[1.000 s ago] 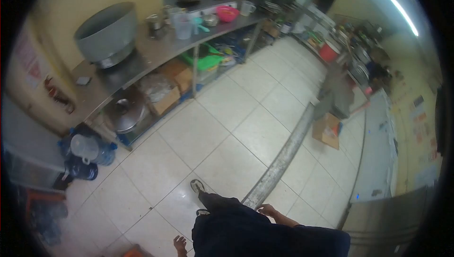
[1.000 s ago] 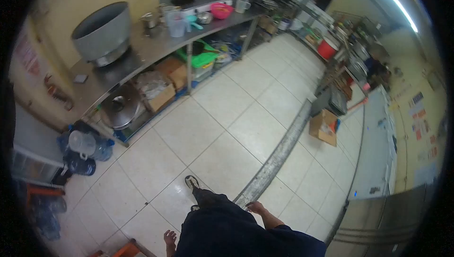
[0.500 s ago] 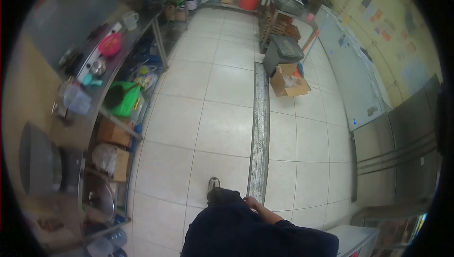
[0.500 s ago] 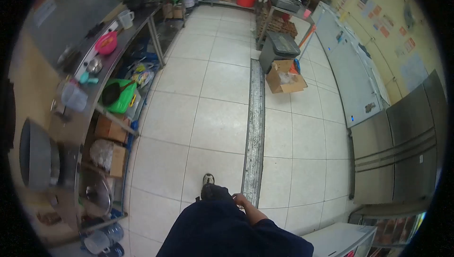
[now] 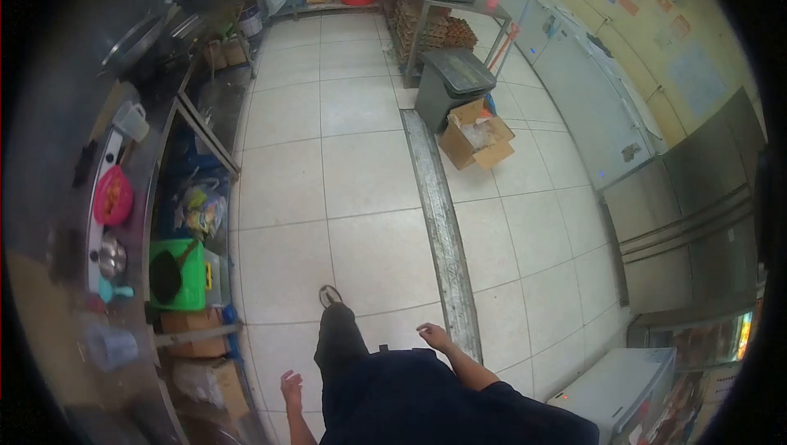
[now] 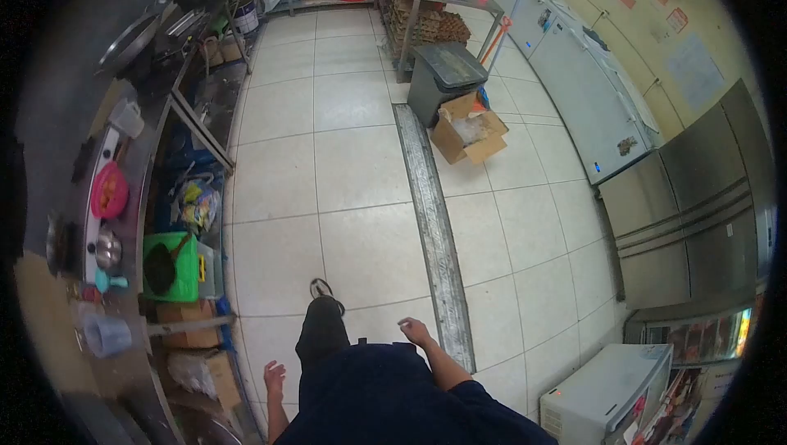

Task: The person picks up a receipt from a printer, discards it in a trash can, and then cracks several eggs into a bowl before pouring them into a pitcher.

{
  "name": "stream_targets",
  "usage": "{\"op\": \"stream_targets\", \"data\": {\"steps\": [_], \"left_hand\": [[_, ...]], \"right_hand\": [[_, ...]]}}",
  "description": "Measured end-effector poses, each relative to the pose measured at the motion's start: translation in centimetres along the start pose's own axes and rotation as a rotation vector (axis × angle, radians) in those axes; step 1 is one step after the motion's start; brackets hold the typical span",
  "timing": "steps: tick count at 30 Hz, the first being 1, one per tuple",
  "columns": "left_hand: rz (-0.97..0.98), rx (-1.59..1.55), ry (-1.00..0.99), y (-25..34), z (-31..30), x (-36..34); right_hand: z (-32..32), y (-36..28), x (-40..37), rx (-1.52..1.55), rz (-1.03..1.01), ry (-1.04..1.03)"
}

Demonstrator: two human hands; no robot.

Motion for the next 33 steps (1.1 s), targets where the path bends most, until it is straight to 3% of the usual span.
{"op": "stream_targets", "data": {"steps": [1, 4, 7, 8, 9, 10, 11, 13, 14, 15, 20, 22, 24, 26, 30, 33], "left_hand": [[-0.018, -0.023, -0.016, 2.0, 0.7, 2.1], [-0.091, -0.061, -0.07, 7.1, 3.8, 5.9], [-0.176, -0.009, -0.187, 11.7, 6.2, 10.1], [-0.195, 0.013, -0.217, 13.4, 6.9, 11.7], [-0.205, 0.037, -0.245, 15.4, 7.7, 13.5], [-0.208, 0.052, -0.265, 17.6, 8.6, 15.3], [-0.213, 0.06, -0.283, 20.1, 9.7, 17.3], [-0.212, 0.052, -0.304, 25.0, 12.4, 21.7], [-0.275, 0.079, -0.344, 28.7, 13.8, 23.5], [-0.225, 0.11, -0.295, 31.6, 15.7, 25.5], [0.08, 0.285, -0.033, 44.5, 29.2, 30.8], [0.073, 0.392, 0.041, 47.4, 34.3, 32.6], [0.056, 0.074, -0.113, 45.9, 37.2, 35.1], [-0.104, 0.34, -0.055, 50.4, 45.1, 32.2], [-0.208, 0.476, -0.077, 59.5, 55.4, 30.5], [-0.215, 0.528, -0.094, 65.4, 59.7, 30.9]], "right_hand": [[0.4, -1.0, 0.7, 0.052, 0.088, -0.015], [0.7, -2.7, 4.4, 0.002, 0.053, 0.029], [-1.3, -6.0, 10.6, 0.122, 0.208, 0.109], [-2.4, -6.8, 12.9, 0.063, 0.074, 0.287], [-5.1, -10.0, 14.9, 0.109, 0.171, 0.332], [-6.1, -9.1, 19.1, 0.243, 0.159, 0.402], [-7.9, -8.0, 23.5, 0.155, 0.239, 0.436], [-14.9, -12.4, 30.7, 0.266, 0.151, 0.666], [-19.6, -15.3, 34.3, 0.355, 0.214, 0.649], [-22.2, -13.4, 40.4, 0.416, 0.186, 0.707], [-40.1, -18.7, 64.3, 0.982, 0.268, 0.683], [-46.9, -18.9, 75.4, 1.092, 0.264, 0.668], [-52.6, -18.6, 86.3, 1.19, 0.286, 0.691], [-56.6, -16.6, 95.3, 1.233, 0.315, 0.739], [-62.5, -10.6, 107.5, 1.161, 0.364, 0.864], [-66.9, -11.1, 110.9, 1.28, 0.434, 0.831]]}}
Point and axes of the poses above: each hand's wrist, its own x-axis towards the middle knuckle, its own z-axis out of the palm, y = z × x, the point moved 1 cm from there along x, towards the middle knuckle, and after that the axes turned 6 degrees about y, right-handed, at the moved point
